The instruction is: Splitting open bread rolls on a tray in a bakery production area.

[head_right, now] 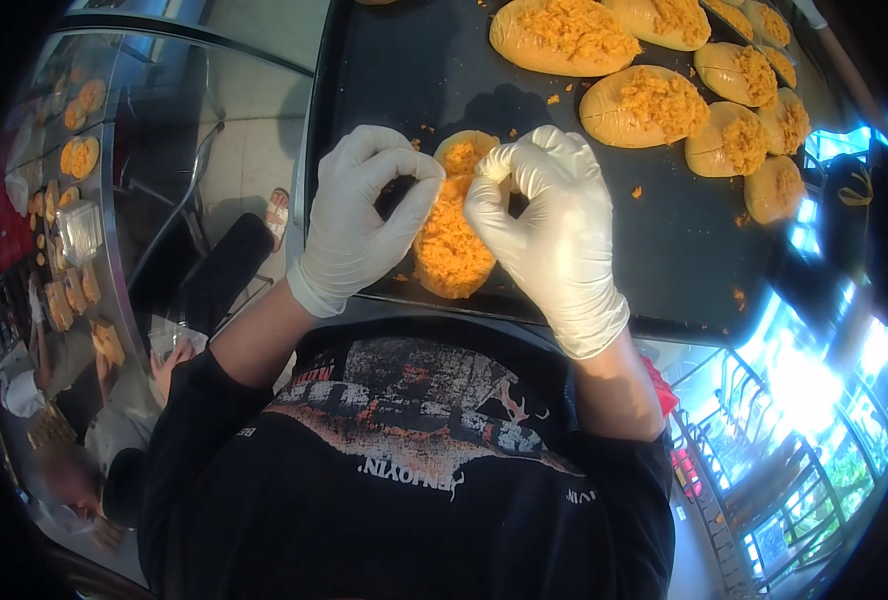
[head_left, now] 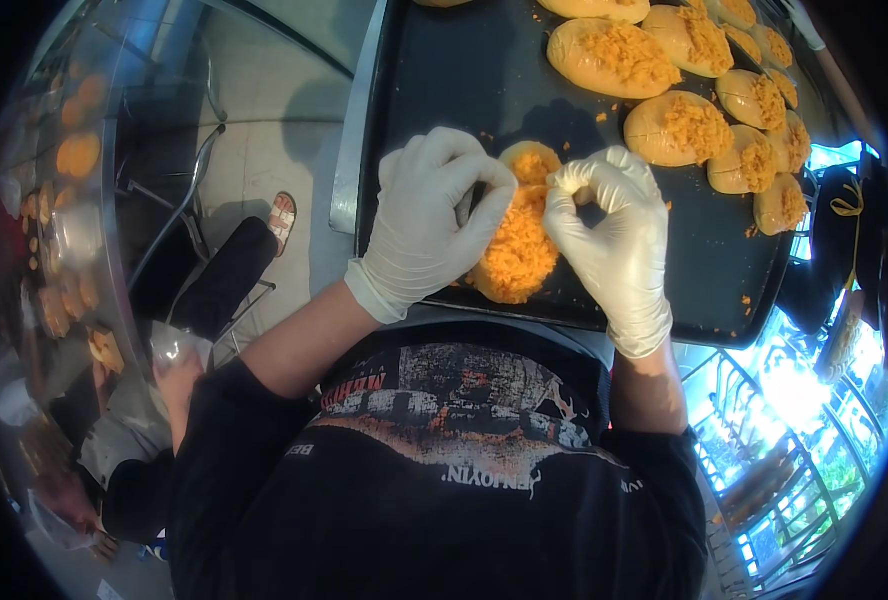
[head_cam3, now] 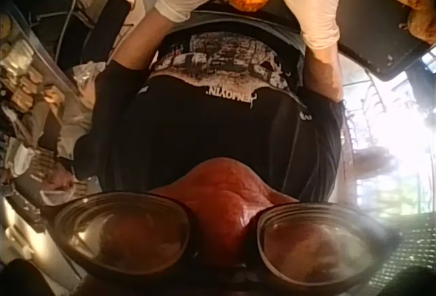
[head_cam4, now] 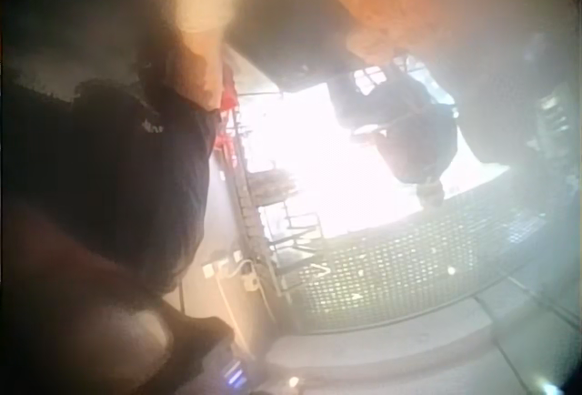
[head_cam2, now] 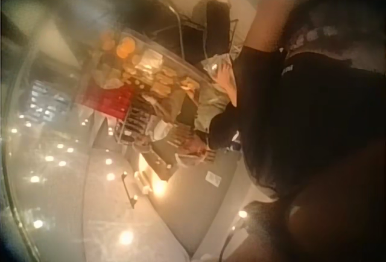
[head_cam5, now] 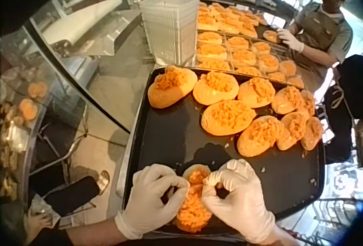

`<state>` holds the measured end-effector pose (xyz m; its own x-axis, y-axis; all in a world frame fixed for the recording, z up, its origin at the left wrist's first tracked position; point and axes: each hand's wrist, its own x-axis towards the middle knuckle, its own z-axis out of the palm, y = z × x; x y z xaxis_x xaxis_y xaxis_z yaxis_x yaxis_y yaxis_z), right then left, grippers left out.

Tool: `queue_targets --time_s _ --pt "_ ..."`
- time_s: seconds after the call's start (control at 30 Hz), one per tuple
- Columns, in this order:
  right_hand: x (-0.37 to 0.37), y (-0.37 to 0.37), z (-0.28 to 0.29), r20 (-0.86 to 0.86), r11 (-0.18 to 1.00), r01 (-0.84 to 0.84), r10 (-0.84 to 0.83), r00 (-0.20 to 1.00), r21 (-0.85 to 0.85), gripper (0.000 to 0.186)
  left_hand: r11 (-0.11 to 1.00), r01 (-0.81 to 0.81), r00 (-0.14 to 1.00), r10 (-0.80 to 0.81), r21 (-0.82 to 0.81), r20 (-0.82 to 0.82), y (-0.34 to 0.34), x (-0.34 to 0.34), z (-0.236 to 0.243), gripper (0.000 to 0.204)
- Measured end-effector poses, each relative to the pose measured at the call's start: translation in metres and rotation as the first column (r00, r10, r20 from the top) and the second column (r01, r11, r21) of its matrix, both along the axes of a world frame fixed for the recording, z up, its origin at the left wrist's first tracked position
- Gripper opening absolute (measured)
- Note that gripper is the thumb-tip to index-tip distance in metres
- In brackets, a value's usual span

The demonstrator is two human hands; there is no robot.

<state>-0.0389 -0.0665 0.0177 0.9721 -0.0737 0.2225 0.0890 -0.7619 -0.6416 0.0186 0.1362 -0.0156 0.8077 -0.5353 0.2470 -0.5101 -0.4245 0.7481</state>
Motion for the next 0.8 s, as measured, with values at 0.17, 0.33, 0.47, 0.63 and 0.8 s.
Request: queue_targets --time_s 0.17,0.33,0.47,0.63,0.8 --pt "-0.001 -0.003 0.006 -0.055 1.000 -0.010 0.011 0.998 0.015 0.009 1.000 0.002 1.000 -0.002 -0.009 0.008 -0.001 0.000 0.002 0.010" --pt "-0.006 -0.001 0.012 -0.125 1.000 -0.005 0.004 0.992 -0.005 0.009 0.999 -0.015 0.997 0.013 -0.031 -0.073 -0.001 -0.001 0.005 0.015" --pt "-0.008 -0.001 0.015 -0.126 0.999 0.033 -0.030 0.992 0.019 0.013 0.999 -0.014 0.997 0.011 -0.043 -0.071 -0.002 0.004 0.002 0.019" --pt "0.000 0.004 0.002 -0.080 1.000 -0.003 0.001 0.997 -0.022 0.014 0.995 -0.018 0.982 -0.001 -0.098 -0.188 -0.005 0.003 -0.004 0.019" --pt "0.003 0.004 -0.003 -0.064 1.000 0.010 -0.011 0.998 -0.024 0.014 0.999 -0.014 0.985 0.005 -0.049 -0.173 0.002 0.001 -0.004 0.018"
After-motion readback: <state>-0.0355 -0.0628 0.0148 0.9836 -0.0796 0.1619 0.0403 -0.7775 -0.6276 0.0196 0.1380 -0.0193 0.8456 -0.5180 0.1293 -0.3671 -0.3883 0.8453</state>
